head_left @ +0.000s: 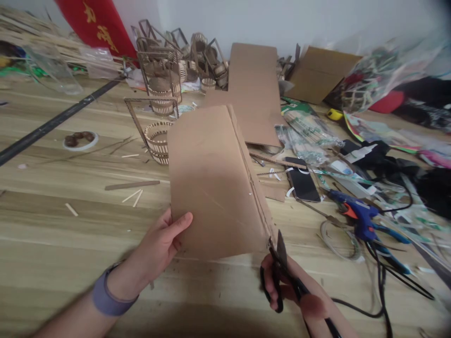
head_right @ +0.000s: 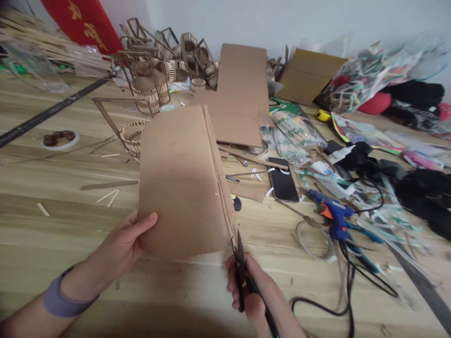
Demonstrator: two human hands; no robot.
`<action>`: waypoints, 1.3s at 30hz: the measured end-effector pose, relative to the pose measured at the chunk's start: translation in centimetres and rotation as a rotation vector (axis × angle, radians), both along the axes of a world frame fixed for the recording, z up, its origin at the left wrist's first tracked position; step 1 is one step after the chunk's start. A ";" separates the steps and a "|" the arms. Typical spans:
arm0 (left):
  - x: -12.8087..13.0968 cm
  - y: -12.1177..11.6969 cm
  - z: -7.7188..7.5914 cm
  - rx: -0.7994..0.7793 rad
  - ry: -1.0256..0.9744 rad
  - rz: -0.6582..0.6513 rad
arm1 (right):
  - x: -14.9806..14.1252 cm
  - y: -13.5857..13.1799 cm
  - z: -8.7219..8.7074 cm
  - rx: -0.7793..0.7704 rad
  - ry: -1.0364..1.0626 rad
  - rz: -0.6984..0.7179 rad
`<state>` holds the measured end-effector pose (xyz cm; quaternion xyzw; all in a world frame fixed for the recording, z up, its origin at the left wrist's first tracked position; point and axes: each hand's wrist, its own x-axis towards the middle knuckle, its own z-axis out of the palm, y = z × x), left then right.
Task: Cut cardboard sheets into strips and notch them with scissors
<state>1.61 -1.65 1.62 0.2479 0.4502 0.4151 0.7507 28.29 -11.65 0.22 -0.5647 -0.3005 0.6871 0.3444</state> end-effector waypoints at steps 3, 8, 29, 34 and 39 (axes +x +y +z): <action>0.0 0.0 -0.1 -0.018 0.008 0.000 | -0.2 -0.1 0.0 0.037 -0.022 -0.026; -0.1 0.1 -0.2 -0.041 0.020 0.001 | -0.4 0.6 0.0 -0.006 0.019 0.036; -0.4 0.0 -0.2 0.000 -0.025 -0.039 | -0.4 0.2 0.4 -0.056 -0.106 0.017; -0.3 0.1 -0.1 0.017 -0.029 -0.049 | -0.1 -0.8 -0.1 0.006 -0.243 0.044; -0.4 0.1 0.2 0.005 -0.005 -0.051 | -0.5 -1.4 0.1 0.082 -0.381 0.049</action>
